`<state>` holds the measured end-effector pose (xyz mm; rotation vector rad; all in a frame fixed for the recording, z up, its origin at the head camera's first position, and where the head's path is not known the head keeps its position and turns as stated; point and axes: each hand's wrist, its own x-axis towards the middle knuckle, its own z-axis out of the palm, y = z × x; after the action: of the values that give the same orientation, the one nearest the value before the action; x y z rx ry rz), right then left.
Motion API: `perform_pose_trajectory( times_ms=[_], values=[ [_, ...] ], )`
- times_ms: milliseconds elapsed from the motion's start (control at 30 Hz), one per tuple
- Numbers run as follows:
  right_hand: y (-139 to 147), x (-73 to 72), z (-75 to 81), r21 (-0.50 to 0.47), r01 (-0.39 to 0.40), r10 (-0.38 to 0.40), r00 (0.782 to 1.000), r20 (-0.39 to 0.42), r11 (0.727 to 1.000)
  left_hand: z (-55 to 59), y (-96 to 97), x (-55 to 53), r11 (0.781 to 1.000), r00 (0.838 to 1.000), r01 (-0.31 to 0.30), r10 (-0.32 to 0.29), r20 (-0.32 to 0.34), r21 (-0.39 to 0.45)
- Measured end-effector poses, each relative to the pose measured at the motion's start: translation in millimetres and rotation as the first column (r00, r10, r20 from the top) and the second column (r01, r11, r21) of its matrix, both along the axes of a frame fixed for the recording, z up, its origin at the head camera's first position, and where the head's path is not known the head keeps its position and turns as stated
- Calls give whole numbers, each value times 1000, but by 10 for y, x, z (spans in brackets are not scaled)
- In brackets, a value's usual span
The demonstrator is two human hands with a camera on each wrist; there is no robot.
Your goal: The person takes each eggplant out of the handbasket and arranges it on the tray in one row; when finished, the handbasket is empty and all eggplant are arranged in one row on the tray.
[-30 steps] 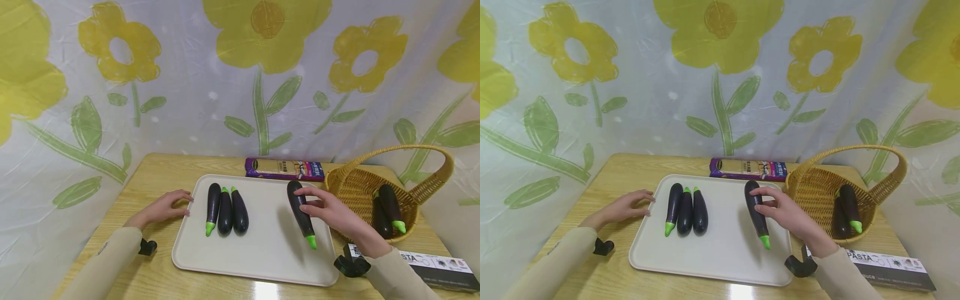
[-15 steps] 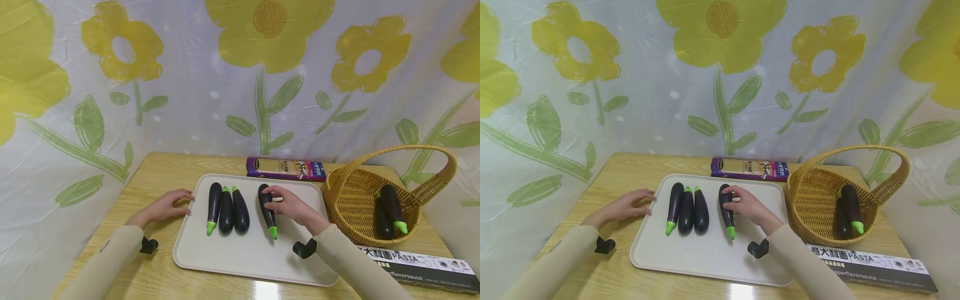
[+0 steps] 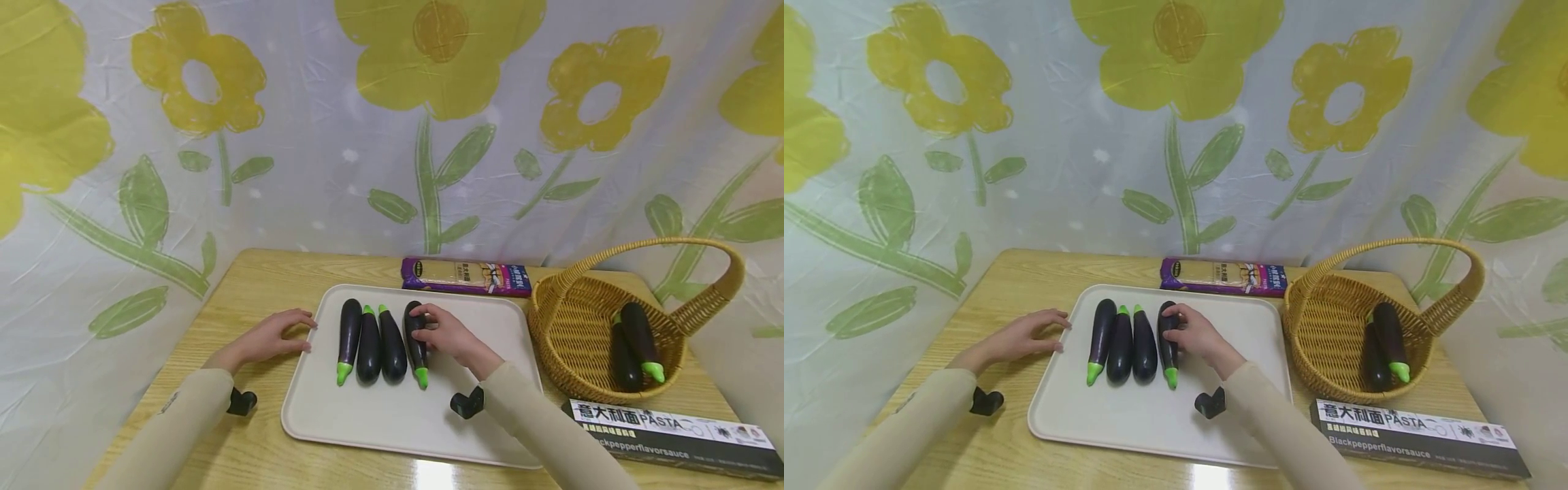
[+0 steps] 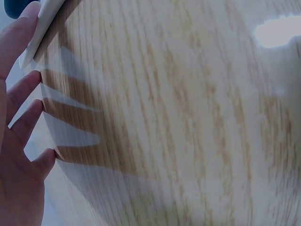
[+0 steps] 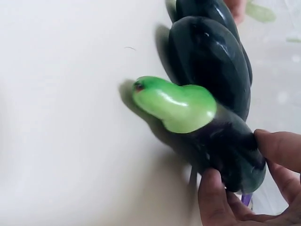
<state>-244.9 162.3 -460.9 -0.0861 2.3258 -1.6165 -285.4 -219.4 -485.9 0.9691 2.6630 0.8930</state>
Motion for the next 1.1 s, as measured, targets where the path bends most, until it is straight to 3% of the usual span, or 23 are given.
perform_pose_trajectory(
  times_ms=[233,733,1100],
  values=[
    [-9,27,-5,-21,17,-17,1000,10,1000,-30,-6,-13,1000,1000,-2,2,13,-9],
    [-5,136,2,-23,-32,32,999,2,999,-28,-10,-29,1000,1000,6,-6,16,2],
    [-34,152,-16,-17,-8,8,1000,11,1000,-21,-7,-32,1000,1000,6,-6,18,-14]
  ],
)
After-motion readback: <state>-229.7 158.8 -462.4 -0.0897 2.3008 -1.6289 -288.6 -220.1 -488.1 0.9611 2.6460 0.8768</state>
